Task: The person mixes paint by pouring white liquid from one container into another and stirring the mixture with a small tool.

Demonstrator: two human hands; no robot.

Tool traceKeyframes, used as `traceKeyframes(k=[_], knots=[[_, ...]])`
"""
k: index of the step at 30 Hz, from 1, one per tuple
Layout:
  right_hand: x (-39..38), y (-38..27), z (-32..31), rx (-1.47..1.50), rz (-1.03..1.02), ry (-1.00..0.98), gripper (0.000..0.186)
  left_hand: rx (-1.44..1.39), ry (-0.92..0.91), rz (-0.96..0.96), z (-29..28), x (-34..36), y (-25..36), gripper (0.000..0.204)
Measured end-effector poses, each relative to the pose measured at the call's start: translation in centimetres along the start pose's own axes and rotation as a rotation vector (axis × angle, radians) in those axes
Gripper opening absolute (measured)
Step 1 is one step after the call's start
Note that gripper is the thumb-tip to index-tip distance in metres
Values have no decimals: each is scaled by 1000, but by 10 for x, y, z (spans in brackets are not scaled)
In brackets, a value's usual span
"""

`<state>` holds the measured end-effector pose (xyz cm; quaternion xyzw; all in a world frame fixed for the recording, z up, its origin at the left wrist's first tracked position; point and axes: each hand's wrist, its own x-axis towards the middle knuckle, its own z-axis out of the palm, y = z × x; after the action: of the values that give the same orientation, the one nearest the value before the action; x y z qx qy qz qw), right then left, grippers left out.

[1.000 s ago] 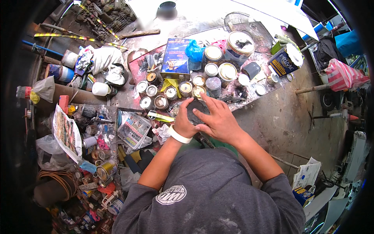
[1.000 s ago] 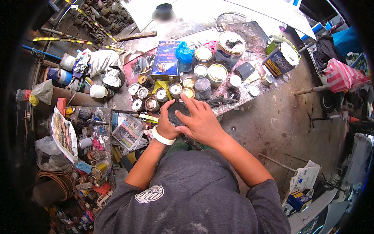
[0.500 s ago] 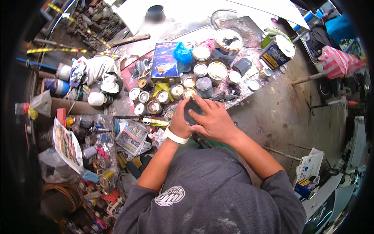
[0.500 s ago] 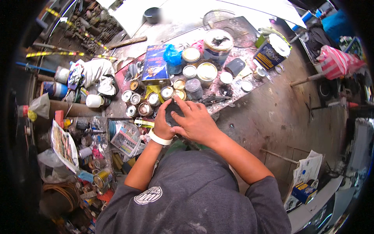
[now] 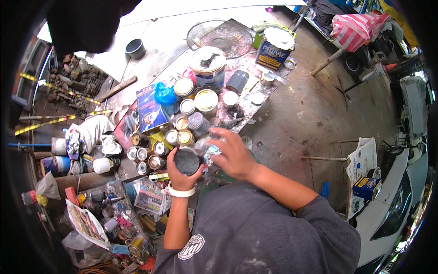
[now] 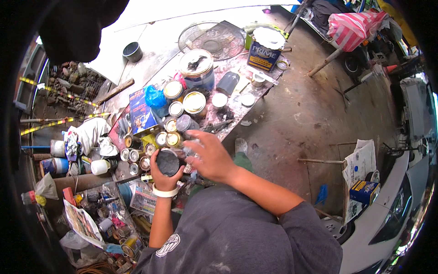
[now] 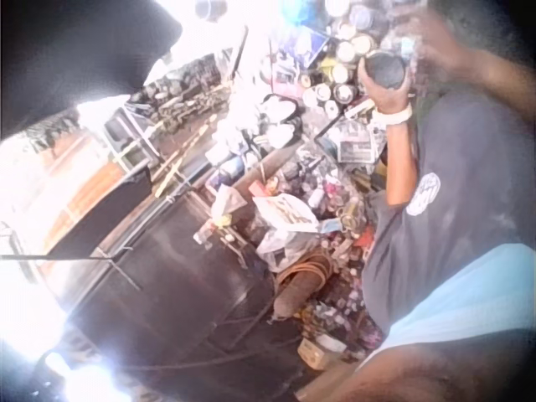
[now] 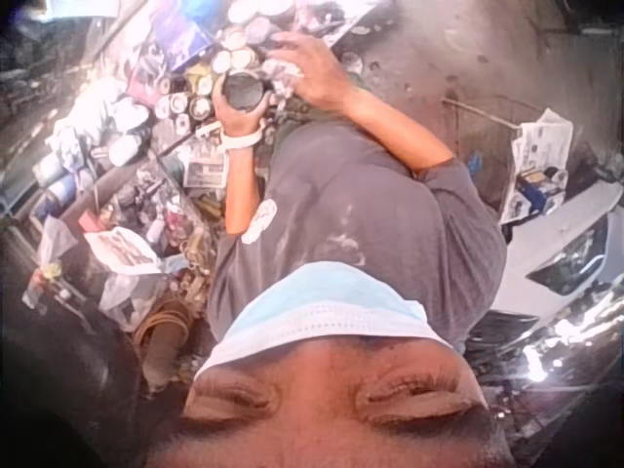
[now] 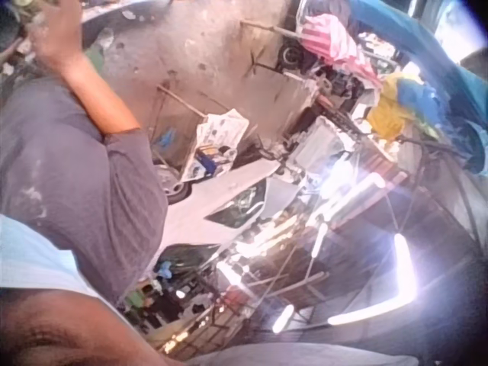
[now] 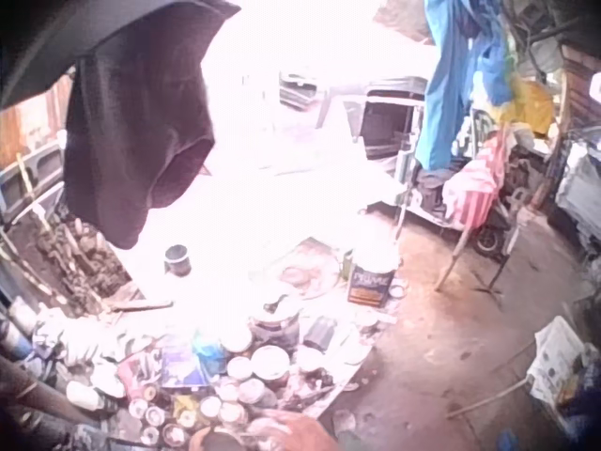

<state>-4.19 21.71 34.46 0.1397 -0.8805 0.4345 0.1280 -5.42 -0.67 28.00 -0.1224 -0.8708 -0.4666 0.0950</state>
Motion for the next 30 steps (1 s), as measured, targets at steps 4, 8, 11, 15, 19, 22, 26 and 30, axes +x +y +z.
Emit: traceKeyframes(k=[4,8,11,15,19,22,26,30], knots=[[-39,110,-20,35,320,210,39,-8,52,-57,15,-4,10,96],[-67,219,-59,47,560,264,36,51,115,-124,32,-4,26,95],[-58,303,-97,-133,588,243,38,84,180,-191,49,-3,44,95],[-12,396,-143,-506,599,141,49,131,266,-237,80,2,68,94],[19,465,-158,-487,732,-116,42,164,357,-265,104,6,80,93],[21,498,-153,-334,816,-207,35,174,404,-256,117,8,91,91],[13,505,-154,-303,652,-94,26,171,442,-279,132,18,109,93],[6,484,-169,-174,514,64,16,194,459,-296,141,22,107,93]])
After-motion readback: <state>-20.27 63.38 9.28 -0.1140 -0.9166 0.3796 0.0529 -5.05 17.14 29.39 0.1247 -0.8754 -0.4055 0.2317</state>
